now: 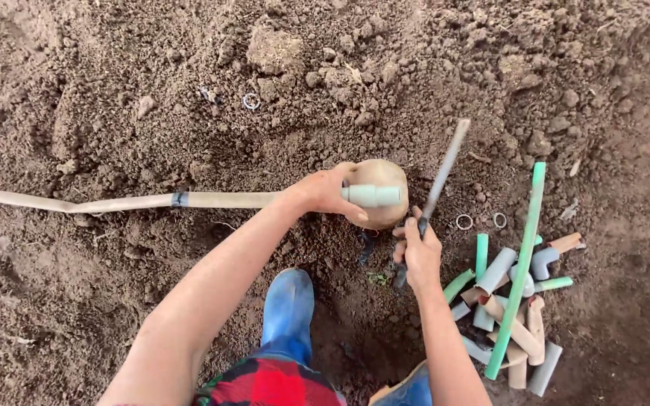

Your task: The person uses a hand saw to cut a white PVC pipe that is attached to a long hose. They hold the pipe steady with one hand while sawing with the other. The person briefly stands up to move a red plastic stool before resuming the cutting task.

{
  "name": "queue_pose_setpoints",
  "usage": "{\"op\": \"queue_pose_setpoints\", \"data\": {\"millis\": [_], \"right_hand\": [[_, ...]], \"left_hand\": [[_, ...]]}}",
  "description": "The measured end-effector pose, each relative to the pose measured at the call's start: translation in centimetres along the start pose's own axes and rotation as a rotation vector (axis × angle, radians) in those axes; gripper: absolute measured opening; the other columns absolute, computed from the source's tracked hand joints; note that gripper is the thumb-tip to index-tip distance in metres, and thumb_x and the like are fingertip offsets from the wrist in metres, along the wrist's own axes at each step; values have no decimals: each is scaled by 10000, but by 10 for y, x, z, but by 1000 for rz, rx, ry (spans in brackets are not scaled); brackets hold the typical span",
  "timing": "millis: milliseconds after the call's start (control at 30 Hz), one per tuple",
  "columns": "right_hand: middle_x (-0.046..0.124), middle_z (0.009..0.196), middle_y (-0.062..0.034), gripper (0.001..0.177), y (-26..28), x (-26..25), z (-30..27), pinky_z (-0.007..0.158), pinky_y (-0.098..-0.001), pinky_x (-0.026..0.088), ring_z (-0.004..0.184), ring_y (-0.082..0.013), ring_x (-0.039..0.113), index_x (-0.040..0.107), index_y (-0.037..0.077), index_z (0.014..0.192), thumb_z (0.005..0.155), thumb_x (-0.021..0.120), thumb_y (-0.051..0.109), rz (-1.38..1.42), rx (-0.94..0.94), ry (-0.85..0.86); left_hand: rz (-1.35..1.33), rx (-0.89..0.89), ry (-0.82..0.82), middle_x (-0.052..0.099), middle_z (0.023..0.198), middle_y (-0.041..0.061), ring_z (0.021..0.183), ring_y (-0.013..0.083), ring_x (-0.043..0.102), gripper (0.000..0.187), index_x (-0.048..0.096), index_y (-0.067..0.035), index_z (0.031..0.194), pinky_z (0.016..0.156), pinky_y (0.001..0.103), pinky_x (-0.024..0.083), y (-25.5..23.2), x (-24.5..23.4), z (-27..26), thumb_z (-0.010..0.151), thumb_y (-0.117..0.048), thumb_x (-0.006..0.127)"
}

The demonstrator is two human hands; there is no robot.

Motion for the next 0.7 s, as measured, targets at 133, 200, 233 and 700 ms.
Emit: {"op": "queue_pose_setpoints", "data": {"millis": [133,200,233,700], "right_hand": [[579,729,-144,316,-50,4,40,429,-302,492,504,-174,562,526,-28,1194,997,451,207,66,-33,30],[550,615,-120,241,-16,14,18,430,-304,481,466,-182,551,575,10,963,990,459,219,1,-55,42],[522,501,-96,349,0,19,6,431,-306,471,429,-190,540,624,48,731,983,467,232,-62,-76,52],[520,773,-145,331,44,4,28,278,-258,253,391,-98,380,488,72,1236,1036,410,323,-159,-345,66]], "left_hand": [[-17,49,9,567,1281,82,1227,279,503,1127,282,-245,1448,1034,418,391,-5,-1,-1,515,-551,837],[-68,122,48,559,1278,149,1208,333,510,979,294,-230,1427,1044,455,386,-33,-19,-30,601,-378,799],[-118,196,88,553,1274,216,1190,386,520,855,306,-215,1406,1053,493,382,-50,-25,-46,687,-204,767],[65,93,-978,591,1090,52,1033,254,572,522,495,-254,1197,844,419,430,76,-76,-101,752,-408,721]]}}
Point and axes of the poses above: each hand's wrist, its own z-axis towards the middle knuckle, its own x-axis out of the palm, y = z × x, the point moved 9 cm from there along z, towards the middle knuckle
